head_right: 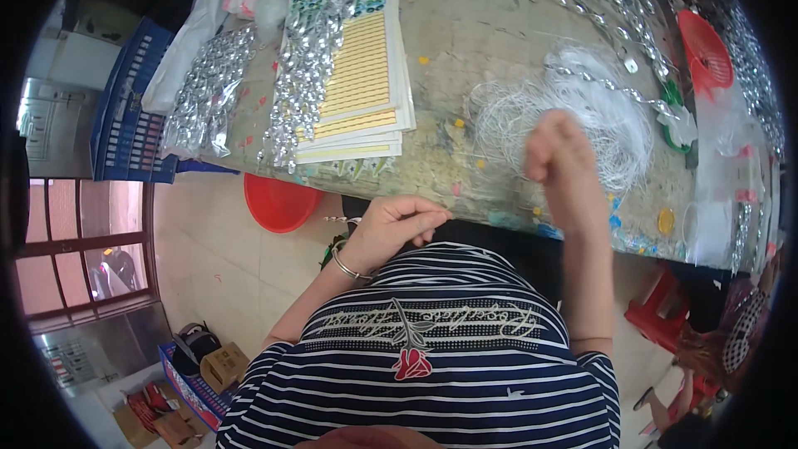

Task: Assembling small decorative items by threading white components onto tinsel strings and applying stickers before bagging them.

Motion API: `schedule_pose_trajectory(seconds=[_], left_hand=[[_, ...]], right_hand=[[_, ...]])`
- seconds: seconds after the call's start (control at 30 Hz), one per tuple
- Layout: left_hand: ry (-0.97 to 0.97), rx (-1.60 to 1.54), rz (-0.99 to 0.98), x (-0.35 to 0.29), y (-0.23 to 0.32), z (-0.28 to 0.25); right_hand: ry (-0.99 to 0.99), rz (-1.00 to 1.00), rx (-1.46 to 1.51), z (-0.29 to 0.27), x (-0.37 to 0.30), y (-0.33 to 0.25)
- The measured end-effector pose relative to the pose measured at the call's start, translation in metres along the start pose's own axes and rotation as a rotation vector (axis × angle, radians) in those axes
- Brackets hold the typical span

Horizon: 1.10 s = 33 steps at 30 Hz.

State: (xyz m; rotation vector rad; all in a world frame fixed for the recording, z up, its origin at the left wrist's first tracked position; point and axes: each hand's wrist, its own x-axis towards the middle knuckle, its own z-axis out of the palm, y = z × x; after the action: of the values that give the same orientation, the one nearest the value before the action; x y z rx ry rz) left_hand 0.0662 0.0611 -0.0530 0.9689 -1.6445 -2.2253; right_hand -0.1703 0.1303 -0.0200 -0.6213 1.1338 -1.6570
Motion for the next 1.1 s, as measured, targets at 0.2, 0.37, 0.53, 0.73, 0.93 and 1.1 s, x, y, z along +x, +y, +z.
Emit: schedule_pose_trajectory(seconds=[0.2, 0.37, 0.53, 0.73, 0.93, 1.1], left_hand=[[-0.049, -0.018, 0.080, -0.002, -0.005, 0.001], [-0.024, 0.262, 0.009, -0.014, -0.019, -0.015], [0.215, 0.261, 0.106, -0.025, -0.032, -0.036], [0.853, 0.215, 0.188, 0.003, 0.016, -0.080], [0.845, 0.498, 0.318, 0.045, 0.067, -0.154], [0.855, 0.835, 0.381, 0.062, 0.081, -0.174]], right_hand=[[-0.084, 0.052, -0.118, 0.010, 0.003, -0.016], [0.000, -0.028, -0.091, 0.004, 0.019, -0.026], [0.040, 0.012, -0.144, -0.005, 0.024, -0.023], [-0.035, 0.122, -0.198, -0.014, 0.024, -0.004], [0.050, 0.119, -0.272, -0.039, 0.016, -0.012], [0.062, 0.065, -0.306, -0.057, 0.012, -0.015]])
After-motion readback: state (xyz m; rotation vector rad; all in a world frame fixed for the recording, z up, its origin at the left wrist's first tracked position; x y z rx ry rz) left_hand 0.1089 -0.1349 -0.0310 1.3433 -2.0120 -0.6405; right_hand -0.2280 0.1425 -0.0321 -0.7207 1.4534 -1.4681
